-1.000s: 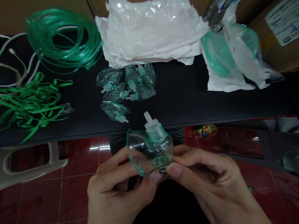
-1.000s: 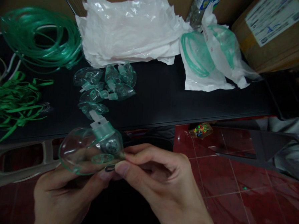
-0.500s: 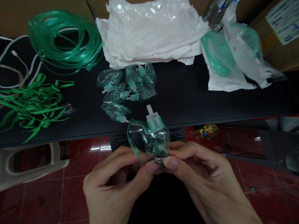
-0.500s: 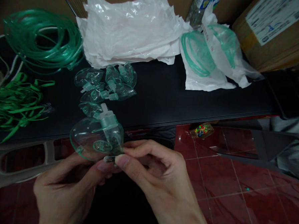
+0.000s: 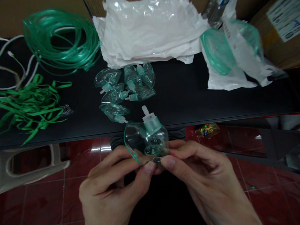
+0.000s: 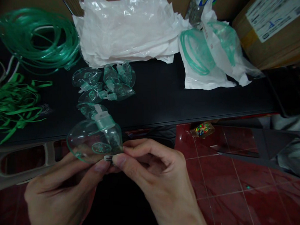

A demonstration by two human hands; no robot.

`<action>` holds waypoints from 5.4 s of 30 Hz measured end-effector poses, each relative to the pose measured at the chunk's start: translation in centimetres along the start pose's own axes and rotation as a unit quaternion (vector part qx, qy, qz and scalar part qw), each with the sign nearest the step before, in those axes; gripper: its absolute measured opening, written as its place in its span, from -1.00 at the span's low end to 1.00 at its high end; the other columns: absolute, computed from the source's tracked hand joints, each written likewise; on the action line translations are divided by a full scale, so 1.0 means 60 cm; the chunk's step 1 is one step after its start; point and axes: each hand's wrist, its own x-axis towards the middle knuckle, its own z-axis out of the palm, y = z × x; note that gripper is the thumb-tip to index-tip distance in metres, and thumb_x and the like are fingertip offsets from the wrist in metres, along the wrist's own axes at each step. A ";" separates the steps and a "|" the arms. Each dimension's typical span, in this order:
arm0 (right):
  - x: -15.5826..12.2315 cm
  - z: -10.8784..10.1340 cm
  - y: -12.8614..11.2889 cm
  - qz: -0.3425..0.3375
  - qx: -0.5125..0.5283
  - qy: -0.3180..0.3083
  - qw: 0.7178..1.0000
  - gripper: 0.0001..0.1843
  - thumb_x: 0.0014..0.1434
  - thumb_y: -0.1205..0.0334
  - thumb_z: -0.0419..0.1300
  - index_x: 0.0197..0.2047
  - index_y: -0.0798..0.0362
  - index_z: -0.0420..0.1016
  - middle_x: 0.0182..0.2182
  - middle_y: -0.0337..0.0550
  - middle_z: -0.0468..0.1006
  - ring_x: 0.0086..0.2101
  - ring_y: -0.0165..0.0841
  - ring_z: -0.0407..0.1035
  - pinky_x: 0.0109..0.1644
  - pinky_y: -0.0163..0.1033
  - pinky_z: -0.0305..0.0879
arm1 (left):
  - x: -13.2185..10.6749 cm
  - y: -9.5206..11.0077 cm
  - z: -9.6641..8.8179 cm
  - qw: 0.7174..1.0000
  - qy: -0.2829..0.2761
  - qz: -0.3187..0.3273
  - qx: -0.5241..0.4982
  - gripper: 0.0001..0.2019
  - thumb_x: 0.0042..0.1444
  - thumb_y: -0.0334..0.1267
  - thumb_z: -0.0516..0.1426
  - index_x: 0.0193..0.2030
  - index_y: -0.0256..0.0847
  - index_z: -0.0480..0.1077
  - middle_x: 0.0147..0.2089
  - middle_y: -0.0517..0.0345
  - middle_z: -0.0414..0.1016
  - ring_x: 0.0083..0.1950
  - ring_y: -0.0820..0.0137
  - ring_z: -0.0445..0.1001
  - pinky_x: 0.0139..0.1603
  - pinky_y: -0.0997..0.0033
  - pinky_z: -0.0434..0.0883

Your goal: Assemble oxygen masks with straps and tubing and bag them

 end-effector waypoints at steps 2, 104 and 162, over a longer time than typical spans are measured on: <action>-0.001 0.000 0.000 -0.005 -0.002 0.004 1.000 -0.93 0.15 0.29 0.50 -0.35 -0.08 0.77 -0.27 -0.27 0.77 -0.23 -0.46 0.65 -0.06 -0.46 0.54 | 0.000 0.003 0.001 1.000 0.004 0.005 0.011 -0.76 0.06 -0.52 0.36 -0.32 -0.01 0.65 -0.31 0.50 0.70 -0.33 0.63 0.64 -0.35 0.83 0.53; 0.052 0.004 0.016 0.122 0.192 -0.093 0.969 -0.87 0.10 0.20 0.53 -0.30 0.02 0.73 -0.47 -0.27 0.55 -0.48 -0.50 0.36 -0.35 -0.38 0.32 | 0.027 -0.053 0.008 0.834 -0.163 -0.314 -0.423 -0.69 0.07 0.10 0.40 -0.29 -0.10 0.68 -0.29 0.09 0.62 -0.19 0.24 0.57 -0.05 0.24 0.48; 0.085 -0.036 0.052 -0.028 0.121 -0.126 0.984 -0.79 0.17 0.09 0.48 -0.20 0.04 0.70 -0.31 -0.15 0.61 -0.30 -0.37 0.39 -0.24 -0.31 0.33 | 0.058 -0.073 0.046 0.868 -0.211 -0.251 -0.374 -0.75 0.20 -0.03 0.34 -0.22 -0.19 0.61 -0.22 0.11 0.50 -0.20 0.37 0.33 -0.15 0.41 0.33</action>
